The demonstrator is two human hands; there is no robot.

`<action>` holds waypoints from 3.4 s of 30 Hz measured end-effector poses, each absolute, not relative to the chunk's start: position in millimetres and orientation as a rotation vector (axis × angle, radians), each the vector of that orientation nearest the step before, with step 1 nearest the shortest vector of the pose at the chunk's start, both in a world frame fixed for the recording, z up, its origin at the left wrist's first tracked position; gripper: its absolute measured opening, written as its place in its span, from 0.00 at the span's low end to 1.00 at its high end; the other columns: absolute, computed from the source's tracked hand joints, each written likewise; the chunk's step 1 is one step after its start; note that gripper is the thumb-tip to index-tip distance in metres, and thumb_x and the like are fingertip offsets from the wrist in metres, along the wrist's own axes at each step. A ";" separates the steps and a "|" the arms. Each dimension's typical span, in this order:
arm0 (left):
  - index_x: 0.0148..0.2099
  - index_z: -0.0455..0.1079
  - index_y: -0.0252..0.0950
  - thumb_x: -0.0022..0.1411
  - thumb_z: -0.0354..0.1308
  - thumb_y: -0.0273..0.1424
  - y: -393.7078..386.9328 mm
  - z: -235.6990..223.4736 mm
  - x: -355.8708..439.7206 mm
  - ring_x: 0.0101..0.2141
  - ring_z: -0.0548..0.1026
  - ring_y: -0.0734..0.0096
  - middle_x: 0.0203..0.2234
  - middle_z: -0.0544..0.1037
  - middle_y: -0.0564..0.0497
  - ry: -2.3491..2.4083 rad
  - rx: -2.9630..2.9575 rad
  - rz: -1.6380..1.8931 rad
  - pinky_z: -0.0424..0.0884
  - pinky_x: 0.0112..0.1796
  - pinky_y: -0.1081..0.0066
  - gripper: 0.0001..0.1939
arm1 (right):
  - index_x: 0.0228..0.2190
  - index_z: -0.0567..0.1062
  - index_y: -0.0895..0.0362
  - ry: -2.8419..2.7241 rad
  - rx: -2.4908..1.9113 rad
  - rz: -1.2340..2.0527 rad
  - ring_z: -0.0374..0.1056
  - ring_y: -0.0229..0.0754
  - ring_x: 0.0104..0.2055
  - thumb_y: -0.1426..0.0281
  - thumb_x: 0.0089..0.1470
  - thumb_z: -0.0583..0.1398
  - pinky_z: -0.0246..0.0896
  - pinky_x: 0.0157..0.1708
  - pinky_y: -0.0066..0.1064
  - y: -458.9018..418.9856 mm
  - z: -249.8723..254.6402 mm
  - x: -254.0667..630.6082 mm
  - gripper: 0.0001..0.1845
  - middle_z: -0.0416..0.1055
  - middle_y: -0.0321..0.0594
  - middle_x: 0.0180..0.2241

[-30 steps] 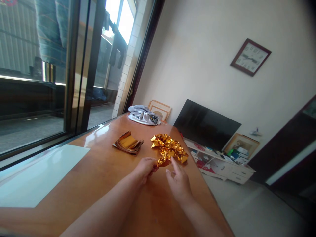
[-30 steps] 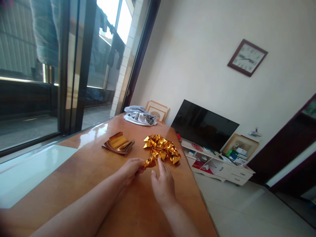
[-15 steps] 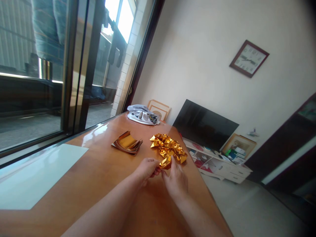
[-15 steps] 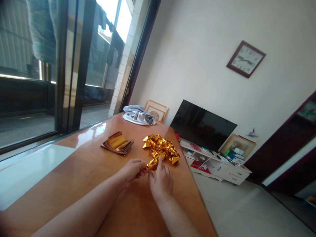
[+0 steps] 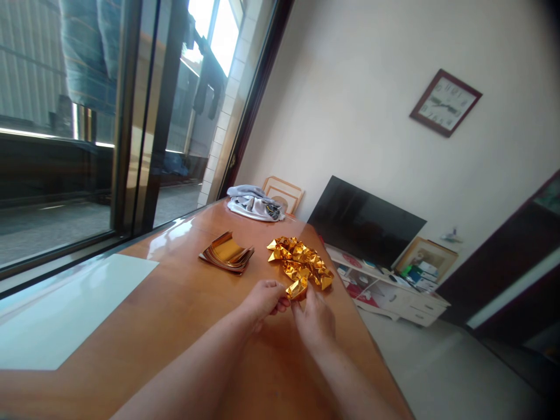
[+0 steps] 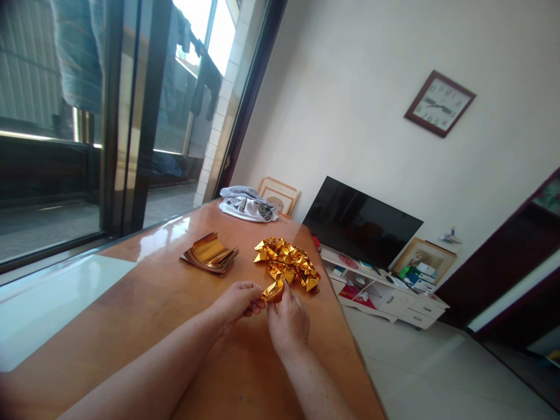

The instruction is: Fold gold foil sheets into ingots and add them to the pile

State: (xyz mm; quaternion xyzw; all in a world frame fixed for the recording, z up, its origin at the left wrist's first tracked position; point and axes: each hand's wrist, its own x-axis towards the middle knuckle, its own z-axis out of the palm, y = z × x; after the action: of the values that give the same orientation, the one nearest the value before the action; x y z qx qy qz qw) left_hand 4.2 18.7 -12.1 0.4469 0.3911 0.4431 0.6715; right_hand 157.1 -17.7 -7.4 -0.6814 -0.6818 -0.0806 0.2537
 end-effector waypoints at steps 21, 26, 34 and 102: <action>0.29 0.71 0.33 0.50 0.61 0.32 17.6 -11.9 6.0 0.21 0.71 0.77 0.22 0.78 0.49 0.868 1.017 0.991 0.57 0.23 0.76 0.07 | 0.64 0.62 0.56 -1.845 -1.782 -0.211 0.72 0.51 0.46 0.62 0.60 0.58 0.63 0.42 0.34 -19.2 -11.4 161.3 0.32 0.76 0.46 0.44; 0.28 0.69 0.33 0.49 0.61 0.32 18.5 -13.6 6.6 0.20 0.70 0.78 0.22 0.77 0.49 0.869 1.027 0.997 0.56 0.23 0.76 0.07 | 0.64 0.62 0.56 -1.841 -1.791 -0.202 0.72 0.51 0.47 0.62 0.60 0.58 0.63 0.43 0.34 -15.7 -14.6 162.1 0.33 0.76 0.46 0.44; 0.32 0.70 0.33 0.50 0.59 0.32 17.9 -14.0 7.3 0.21 0.71 0.77 0.24 0.79 0.49 0.825 1.038 1.009 0.58 0.23 0.77 0.07 | 0.64 0.61 0.57 -1.799 -1.824 -0.183 0.72 0.52 0.49 0.61 0.61 0.58 0.64 0.44 0.36 -11.5 -19.3 168.7 0.33 0.75 0.48 0.47; 0.41 0.71 0.33 0.52 0.60 0.32 37.1 -24.4 -1.4 0.26 0.73 0.73 0.28 0.78 0.49 1.043 1.106 1.184 0.61 0.27 0.73 0.13 | 0.30 0.79 0.58 -1.327 -1.380 0.344 0.71 0.43 0.30 0.59 0.51 0.60 0.64 0.29 0.29 70.3 3.6 201.7 0.15 0.77 0.39 0.26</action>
State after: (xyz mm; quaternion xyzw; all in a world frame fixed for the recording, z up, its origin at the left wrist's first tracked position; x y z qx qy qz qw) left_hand -1.4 37.1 -24.4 0.4712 0.4444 0.5047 0.5707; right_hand 201.7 70.3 3.6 -0.5863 -0.5637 0.1460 0.5631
